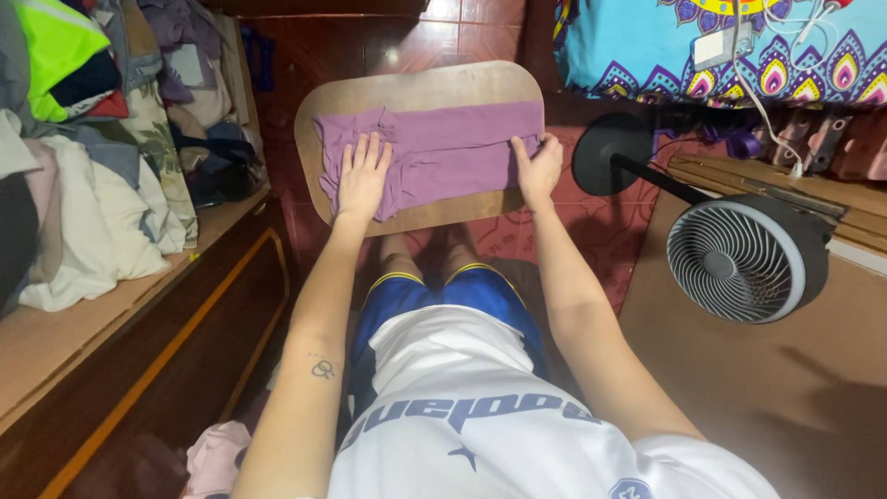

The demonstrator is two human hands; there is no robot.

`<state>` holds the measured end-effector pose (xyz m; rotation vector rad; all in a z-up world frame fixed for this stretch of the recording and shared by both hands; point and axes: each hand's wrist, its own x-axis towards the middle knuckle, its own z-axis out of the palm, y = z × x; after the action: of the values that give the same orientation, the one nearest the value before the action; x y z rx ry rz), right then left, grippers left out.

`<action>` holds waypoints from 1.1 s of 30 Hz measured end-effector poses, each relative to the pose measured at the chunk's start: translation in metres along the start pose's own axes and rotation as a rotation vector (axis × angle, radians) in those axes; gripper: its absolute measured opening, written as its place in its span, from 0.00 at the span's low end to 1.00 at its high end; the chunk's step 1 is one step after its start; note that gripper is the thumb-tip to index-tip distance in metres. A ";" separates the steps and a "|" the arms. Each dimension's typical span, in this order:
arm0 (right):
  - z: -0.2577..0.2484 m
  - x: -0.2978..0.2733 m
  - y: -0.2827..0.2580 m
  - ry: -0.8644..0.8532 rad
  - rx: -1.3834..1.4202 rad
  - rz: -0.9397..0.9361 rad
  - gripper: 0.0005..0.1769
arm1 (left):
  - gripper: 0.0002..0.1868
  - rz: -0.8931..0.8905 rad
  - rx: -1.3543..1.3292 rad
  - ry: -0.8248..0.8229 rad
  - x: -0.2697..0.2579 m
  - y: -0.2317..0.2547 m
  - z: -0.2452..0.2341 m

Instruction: Fold several items of clothing and put them away in a closet.

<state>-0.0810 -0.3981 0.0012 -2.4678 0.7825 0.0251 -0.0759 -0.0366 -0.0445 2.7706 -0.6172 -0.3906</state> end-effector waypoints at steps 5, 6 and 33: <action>0.007 0.008 0.004 0.087 -0.197 -0.016 0.31 | 0.33 -0.010 0.153 -0.022 0.001 0.044 -0.033; 0.006 0.009 0.009 0.103 -0.163 -0.053 0.32 | 0.34 -0.026 -0.025 0.023 -0.002 0.057 -0.043; 0.017 0.038 0.037 -0.196 0.247 0.231 0.27 | 0.40 -0.121 0.085 -0.140 -0.005 0.077 -0.006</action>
<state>-0.0670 -0.4354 -0.0381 -2.0975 0.9203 0.2366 -0.1072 -0.1001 -0.0132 2.8886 -0.5095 -0.6024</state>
